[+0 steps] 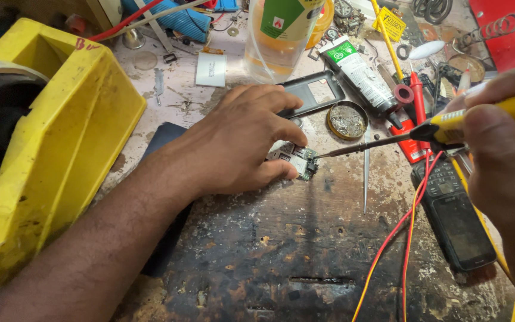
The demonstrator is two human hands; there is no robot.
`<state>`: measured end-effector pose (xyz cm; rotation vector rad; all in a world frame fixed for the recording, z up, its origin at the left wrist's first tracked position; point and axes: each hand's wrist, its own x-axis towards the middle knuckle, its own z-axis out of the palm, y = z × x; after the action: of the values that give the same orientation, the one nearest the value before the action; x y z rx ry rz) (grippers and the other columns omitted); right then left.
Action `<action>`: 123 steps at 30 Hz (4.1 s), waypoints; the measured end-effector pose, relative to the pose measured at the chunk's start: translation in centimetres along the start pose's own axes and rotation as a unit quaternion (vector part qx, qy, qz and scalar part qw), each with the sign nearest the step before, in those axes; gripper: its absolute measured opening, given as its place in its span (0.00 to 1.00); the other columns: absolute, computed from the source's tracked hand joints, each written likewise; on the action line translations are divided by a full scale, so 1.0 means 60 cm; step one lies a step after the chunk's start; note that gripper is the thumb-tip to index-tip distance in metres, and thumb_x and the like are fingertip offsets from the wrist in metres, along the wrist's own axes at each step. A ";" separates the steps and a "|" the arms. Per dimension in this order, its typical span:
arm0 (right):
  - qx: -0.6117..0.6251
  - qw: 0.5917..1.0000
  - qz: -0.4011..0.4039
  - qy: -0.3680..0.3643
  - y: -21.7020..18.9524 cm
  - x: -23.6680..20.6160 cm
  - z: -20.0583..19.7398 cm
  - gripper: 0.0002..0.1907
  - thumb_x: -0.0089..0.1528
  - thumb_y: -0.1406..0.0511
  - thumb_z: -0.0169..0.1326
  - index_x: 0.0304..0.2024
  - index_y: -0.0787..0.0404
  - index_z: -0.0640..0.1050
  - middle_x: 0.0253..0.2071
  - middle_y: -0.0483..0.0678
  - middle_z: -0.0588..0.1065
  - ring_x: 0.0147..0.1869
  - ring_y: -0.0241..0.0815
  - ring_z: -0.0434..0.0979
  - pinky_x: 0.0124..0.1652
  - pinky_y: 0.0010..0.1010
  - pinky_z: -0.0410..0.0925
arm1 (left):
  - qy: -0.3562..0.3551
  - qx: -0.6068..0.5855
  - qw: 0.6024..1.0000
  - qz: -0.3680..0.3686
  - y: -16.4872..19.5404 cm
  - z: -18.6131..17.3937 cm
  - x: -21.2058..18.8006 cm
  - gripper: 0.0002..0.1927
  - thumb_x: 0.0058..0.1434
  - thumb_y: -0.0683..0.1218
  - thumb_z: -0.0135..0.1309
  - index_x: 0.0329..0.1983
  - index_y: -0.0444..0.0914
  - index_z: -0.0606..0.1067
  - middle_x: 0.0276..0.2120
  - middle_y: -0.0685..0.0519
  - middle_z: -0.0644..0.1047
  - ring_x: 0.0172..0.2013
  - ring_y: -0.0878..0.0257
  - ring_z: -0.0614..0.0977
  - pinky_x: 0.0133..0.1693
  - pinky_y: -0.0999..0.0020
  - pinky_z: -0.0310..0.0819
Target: The person uses a soldering iron to work on a small circuit board, then connects power leads to test the device. The screen lights up and displays a boot logo, confirming the repair.
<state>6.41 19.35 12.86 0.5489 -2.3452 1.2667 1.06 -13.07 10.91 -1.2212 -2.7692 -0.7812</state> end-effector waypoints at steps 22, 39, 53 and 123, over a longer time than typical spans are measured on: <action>0.032 0.999 -0.010 0.017 0.050 0.036 -0.012 0.15 0.79 0.60 0.51 0.45 0.65 0.68 0.38 0.50 0.71 0.41 0.37 0.74 0.48 0.26 0.70 | 0.011 -0.005 1.000 0.010 -0.013 -0.006 -0.003 0.23 0.50 0.56 0.68 0.50 0.48 0.83 0.66 0.45 0.69 0.68 0.46 0.61 0.65 0.44 0.49; 0.038 0.999 -0.014 0.003 0.022 0.038 0.007 0.14 0.76 0.58 0.53 0.48 0.62 0.68 0.42 0.47 0.70 0.47 0.37 0.75 0.55 0.30 0.73 | 0.001 -0.008 1.000 -0.003 -0.007 -0.011 -0.003 0.22 0.51 0.56 0.66 0.50 0.48 0.83 0.66 0.46 0.69 0.69 0.47 0.61 0.64 0.46 0.50; 0.006 1.000 -0.016 -0.009 0.013 0.040 0.014 0.20 0.76 0.52 0.55 0.49 0.62 0.67 0.43 0.48 0.73 0.47 0.37 0.78 0.50 0.29 0.77 | -0.003 0.001 1.000 0.000 -0.011 -0.010 -0.002 0.22 0.52 0.56 0.66 0.50 0.48 0.83 0.67 0.45 0.67 0.70 0.46 0.60 0.65 0.45 0.48; 0.240 0.938 0.158 0.192 0.030 -0.039 0.046 0.10 0.78 0.65 0.55 0.44 0.61 0.69 0.35 0.51 0.76 0.35 0.43 0.81 0.40 0.36 0.79 | 0.040 0.004 0.999 0.034 -0.030 -0.008 -0.002 0.19 0.51 0.53 0.67 0.44 0.42 0.82 0.63 0.43 0.70 0.68 0.46 0.62 0.66 0.43 0.48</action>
<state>6.96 18.28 8.99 0.0397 -1.8427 1.9177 -0.17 -14.37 10.51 -1.2470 -2.6495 -0.7953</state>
